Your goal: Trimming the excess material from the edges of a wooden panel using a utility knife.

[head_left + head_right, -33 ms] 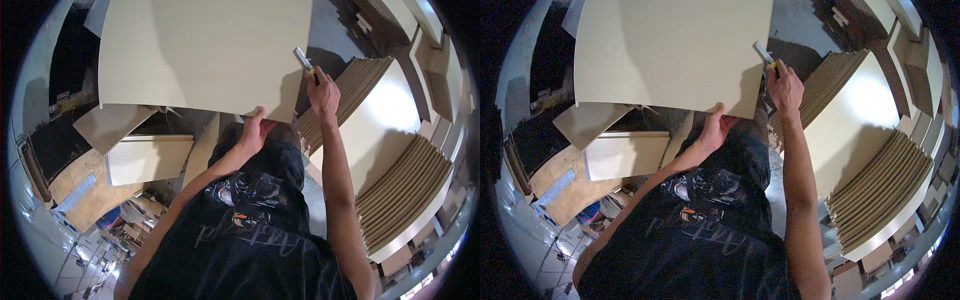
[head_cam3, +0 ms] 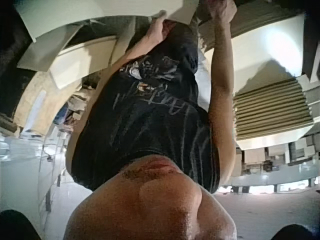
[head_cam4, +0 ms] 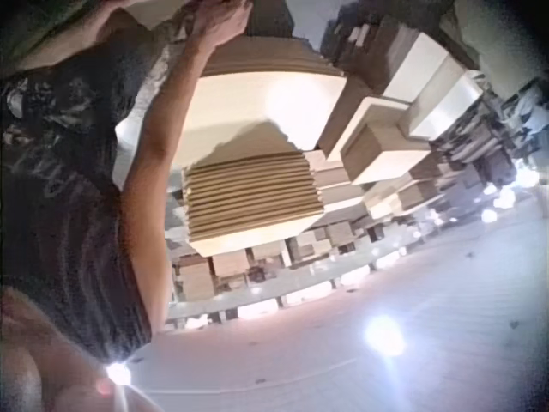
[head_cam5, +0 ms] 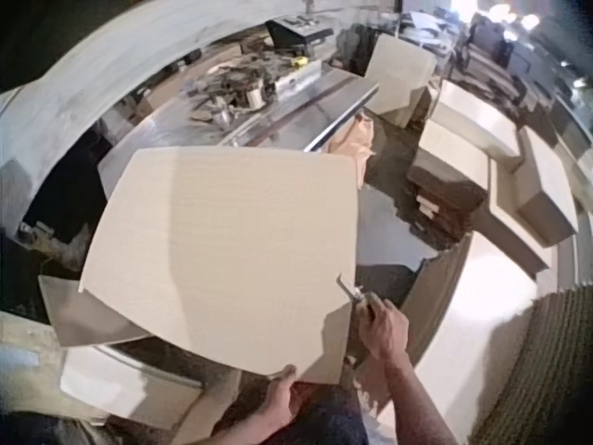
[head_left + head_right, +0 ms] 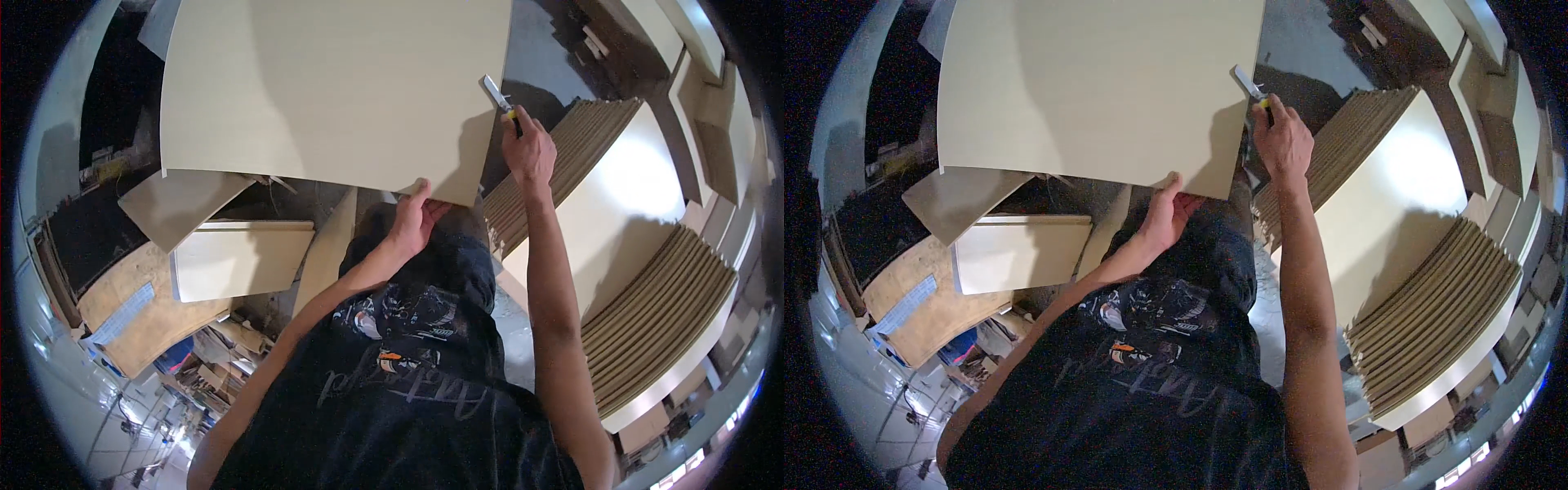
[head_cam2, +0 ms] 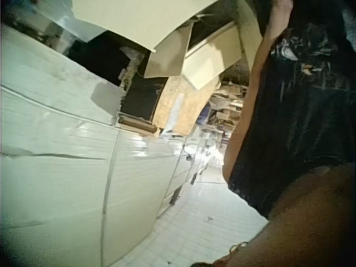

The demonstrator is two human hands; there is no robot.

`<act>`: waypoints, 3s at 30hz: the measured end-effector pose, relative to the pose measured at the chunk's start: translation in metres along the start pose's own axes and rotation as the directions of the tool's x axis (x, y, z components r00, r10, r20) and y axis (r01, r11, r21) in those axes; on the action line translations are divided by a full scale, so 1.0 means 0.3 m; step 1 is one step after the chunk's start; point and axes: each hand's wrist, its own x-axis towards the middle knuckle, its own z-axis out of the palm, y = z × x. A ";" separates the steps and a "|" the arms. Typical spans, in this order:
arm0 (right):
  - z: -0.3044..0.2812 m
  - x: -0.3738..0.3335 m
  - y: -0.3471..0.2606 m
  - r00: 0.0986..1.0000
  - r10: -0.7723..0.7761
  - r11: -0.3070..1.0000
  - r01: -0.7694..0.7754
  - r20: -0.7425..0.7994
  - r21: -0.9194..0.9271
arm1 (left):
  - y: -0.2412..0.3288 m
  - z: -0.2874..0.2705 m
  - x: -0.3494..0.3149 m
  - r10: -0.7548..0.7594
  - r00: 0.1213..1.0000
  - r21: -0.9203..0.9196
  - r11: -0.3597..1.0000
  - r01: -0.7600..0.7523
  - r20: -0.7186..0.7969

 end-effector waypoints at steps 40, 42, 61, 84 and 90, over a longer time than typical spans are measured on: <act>-0.059 0.871 0.227 0.990 -0.063 0.825 -0.020 0.127 0.565 | -0.002 -0.073 -0.140 0.088 0.929 0.063 0.996 -0.070 -0.361; -0.065 0.814 0.247 0.950 0.105 0.705 -0.280 0.294 0.652 | 0.012 -0.067 -0.148 0.124 0.948 0.043 0.992 -0.116 -0.292; 0.161 1.272 -0.039 0.801 -0.536 0.835 0.550 0.268 0.028 | -0.051 -0.105 -0.103 0.304 0.836 -0.063 0.926 -0.371 -0.457; 0.113 1.158 -0.350 0.783 -0.495 0.836 0.311 0.377 0.451 | 0.462 -0.473 -0.032 0.508 -0.001 0.319 0.539 -0.780 -0.862; -0.167 0.950 -0.232 0.842 -0.375 0.827 0.115 0.388 0.551 | 0.633 -0.293 -0.251 0.544 0.020 0.343 0.556 -0.757 -0.839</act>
